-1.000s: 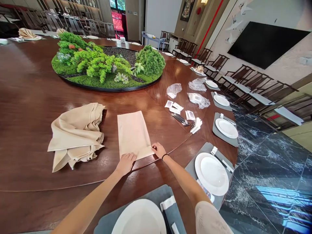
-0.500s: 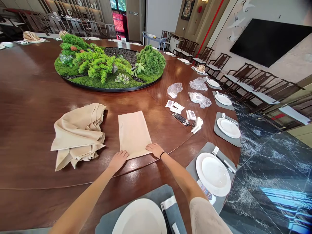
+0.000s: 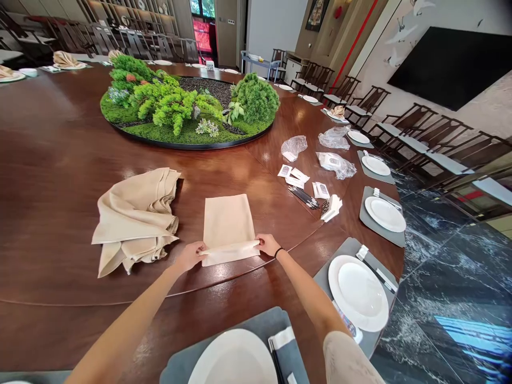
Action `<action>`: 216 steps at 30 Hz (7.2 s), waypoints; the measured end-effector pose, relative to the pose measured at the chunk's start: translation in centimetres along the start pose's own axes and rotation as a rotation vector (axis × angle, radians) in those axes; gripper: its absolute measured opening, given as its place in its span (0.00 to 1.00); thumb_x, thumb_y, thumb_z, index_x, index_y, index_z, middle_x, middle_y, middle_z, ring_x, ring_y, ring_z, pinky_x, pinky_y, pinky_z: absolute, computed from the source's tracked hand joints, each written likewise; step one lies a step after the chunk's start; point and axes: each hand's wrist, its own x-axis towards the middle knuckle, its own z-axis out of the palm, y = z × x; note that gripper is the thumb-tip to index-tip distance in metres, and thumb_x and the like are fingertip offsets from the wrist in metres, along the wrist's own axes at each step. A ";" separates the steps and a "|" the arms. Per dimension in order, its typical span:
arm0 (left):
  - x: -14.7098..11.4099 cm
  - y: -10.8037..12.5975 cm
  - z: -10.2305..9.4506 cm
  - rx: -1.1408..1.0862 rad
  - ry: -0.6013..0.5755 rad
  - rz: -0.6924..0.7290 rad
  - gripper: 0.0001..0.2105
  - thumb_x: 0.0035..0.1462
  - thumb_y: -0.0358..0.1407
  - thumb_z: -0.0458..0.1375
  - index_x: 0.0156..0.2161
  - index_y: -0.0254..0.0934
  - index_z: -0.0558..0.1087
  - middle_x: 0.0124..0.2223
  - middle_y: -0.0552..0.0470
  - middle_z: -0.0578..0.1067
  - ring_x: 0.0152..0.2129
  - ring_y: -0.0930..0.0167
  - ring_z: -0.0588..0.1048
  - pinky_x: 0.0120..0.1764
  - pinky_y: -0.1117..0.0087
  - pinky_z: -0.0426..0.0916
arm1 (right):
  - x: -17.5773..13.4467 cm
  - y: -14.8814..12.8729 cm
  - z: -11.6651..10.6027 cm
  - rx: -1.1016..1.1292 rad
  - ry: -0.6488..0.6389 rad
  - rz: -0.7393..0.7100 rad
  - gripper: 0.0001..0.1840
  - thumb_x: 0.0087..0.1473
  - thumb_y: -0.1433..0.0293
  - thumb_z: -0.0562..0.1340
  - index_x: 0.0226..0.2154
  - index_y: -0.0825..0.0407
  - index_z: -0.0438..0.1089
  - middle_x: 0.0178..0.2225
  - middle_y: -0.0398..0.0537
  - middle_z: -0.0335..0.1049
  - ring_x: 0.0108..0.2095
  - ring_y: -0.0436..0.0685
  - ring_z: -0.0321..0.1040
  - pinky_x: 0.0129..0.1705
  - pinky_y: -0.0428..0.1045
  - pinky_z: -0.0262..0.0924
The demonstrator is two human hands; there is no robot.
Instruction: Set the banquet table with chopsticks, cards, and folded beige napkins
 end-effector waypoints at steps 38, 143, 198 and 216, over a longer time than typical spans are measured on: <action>3.1 7.4 6.6 0.792 -0.124 0.192 0.21 0.61 0.38 0.45 0.59 0.49 0.63 0.50 0.41 0.65 0.43 0.58 0.66 0.40 0.57 0.64 | 0.8 -3.3 -2.5 -0.203 0.052 0.184 0.16 0.56 0.61 0.55 0.46 0.48 0.59 0.30 0.42 0.66 0.31 0.53 0.63 0.36 0.48 0.57; -4.2 11.0 0.9 -0.613 0.310 -0.085 0.42 0.45 0.39 0.66 0.65 0.37 0.54 0.48 0.45 0.76 0.41 0.64 0.76 0.46 0.61 0.70 | -2.4 -18.6 1.0 -0.431 0.251 -0.518 0.04 0.55 0.70 0.62 0.36 0.51 0.71 0.32 0.45 0.69 0.35 0.52 0.63 0.39 0.46 0.57; -3.9 8.6 1.0 0.699 0.057 -0.329 0.12 0.59 0.34 0.48 0.44 0.37 0.71 0.41 0.42 0.76 0.39 0.62 0.73 0.38 0.65 0.66 | 3.2 -9.8 13.5 -0.606 -0.168 -0.107 0.16 0.58 0.57 0.58 0.28 0.48 0.75 0.32 0.48 0.75 0.43 0.57 0.62 0.49 0.56 0.45; -8.6 8.2 8.0 0.485 0.072 -0.168 0.18 0.65 0.39 0.42 0.41 0.36 0.74 0.42 0.42 0.75 0.43 0.61 0.70 0.45 0.62 0.61 | 0.3 -10.9 13.8 -0.373 0.041 0.244 0.11 0.53 0.71 0.58 0.38 0.49 0.74 0.40 0.46 0.75 0.47 0.57 0.64 0.51 0.53 0.51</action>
